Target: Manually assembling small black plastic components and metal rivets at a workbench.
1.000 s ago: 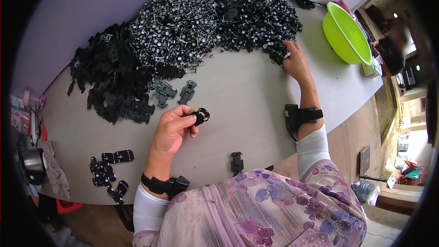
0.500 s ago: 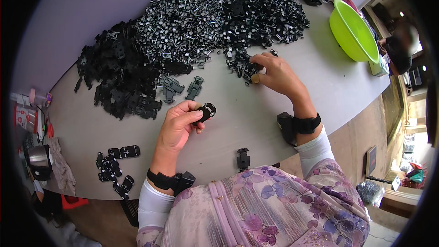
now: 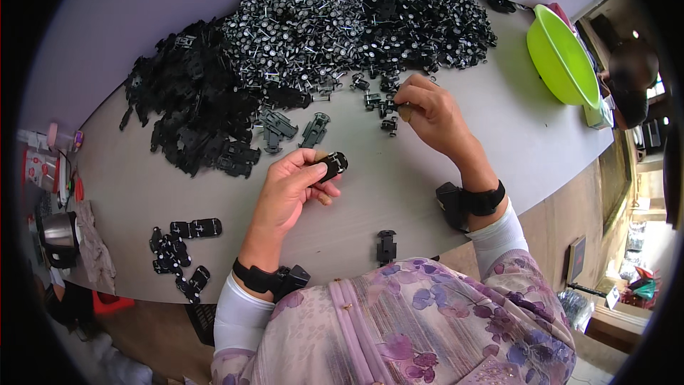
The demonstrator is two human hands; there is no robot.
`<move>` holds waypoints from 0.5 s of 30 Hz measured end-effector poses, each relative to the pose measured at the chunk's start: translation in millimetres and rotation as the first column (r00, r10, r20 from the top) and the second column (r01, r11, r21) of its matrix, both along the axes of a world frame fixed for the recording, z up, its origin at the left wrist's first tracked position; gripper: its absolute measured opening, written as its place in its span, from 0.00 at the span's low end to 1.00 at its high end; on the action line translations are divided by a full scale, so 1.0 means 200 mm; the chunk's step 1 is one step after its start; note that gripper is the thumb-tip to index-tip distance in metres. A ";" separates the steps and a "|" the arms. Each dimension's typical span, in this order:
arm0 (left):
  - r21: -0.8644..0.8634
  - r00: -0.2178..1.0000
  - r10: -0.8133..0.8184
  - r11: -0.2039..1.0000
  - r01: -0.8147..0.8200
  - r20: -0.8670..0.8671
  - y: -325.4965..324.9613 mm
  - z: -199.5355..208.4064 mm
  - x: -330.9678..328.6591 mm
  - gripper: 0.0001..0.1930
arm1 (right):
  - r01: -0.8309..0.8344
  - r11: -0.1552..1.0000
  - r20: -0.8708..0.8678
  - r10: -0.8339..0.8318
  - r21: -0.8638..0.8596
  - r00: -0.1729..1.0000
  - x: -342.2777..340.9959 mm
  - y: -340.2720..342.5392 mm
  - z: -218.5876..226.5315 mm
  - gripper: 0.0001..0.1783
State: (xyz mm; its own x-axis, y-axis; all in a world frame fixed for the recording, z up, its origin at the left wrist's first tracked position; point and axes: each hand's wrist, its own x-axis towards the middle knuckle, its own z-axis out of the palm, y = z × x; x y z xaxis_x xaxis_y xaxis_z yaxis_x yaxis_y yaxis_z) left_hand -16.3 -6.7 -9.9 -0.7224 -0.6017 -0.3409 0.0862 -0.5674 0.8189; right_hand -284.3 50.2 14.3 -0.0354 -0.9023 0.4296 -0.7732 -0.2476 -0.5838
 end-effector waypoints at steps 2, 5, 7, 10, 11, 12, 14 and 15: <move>0.007 1.000 0.020 1.000 -0.020 0.002 0.00 0.02 -0.02 0.10 | -0.024 0.977 0.235 -0.027 0.212 0.972 0.07 0.05 0.08 0.05; 0.001 0.999 0.034 0.999 -0.034 0.008 -0.01 0.01 -0.02 0.12 | -0.106 0.880 0.278 -0.030 0.463 0.960 0.15 0.07 0.04 0.07; -0.023 1.000 0.029 0.999 -0.029 0.003 -0.02 0.00 -0.02 0.13 | -0.154 0.810 0.272 -0.007 0.566 0.962 0.20 0.06 0.03 0.08; -0.031 0.998 0.039 0.999 -0.038 0.040 -0.02 0.00 0.00 0.13 | -0.148 0.808 0.377 -0.097 0.571 0.921 0.20 0.03 -0.04 0.09; -0.030 0.998 0.040 0.999 -0.039 0.040 -0.02 0.00 0.00 0.13 | -0.121 0.848 0.393 -0.108 0.515 0.913 0.19 0.02 -0.07 0.10; -0.034 0.998 0.032 0.999 -0.030 0.061 -0.02 0.00 0.00 0.13 | -0.123 0.848 0.393 -0.107 0.516 0.913 0.19 0.02 -0.07 0.10; -0.038 0.996 0.028 0.999 -0.025 0.082 -0.02 0.01 0.00 0.13 | -0.035 0.843 0.262 -0.128 0.538 0.956 0.18 0.02 -0.07 0.09; -0.038 0.995 0.024 0.999 -0.021 0.102 -0.02 0.01 0.00 0.13 | -0.039 0.842 0.262 -0.123 0.538 0.957 0.18 0.03 -0.06 0.09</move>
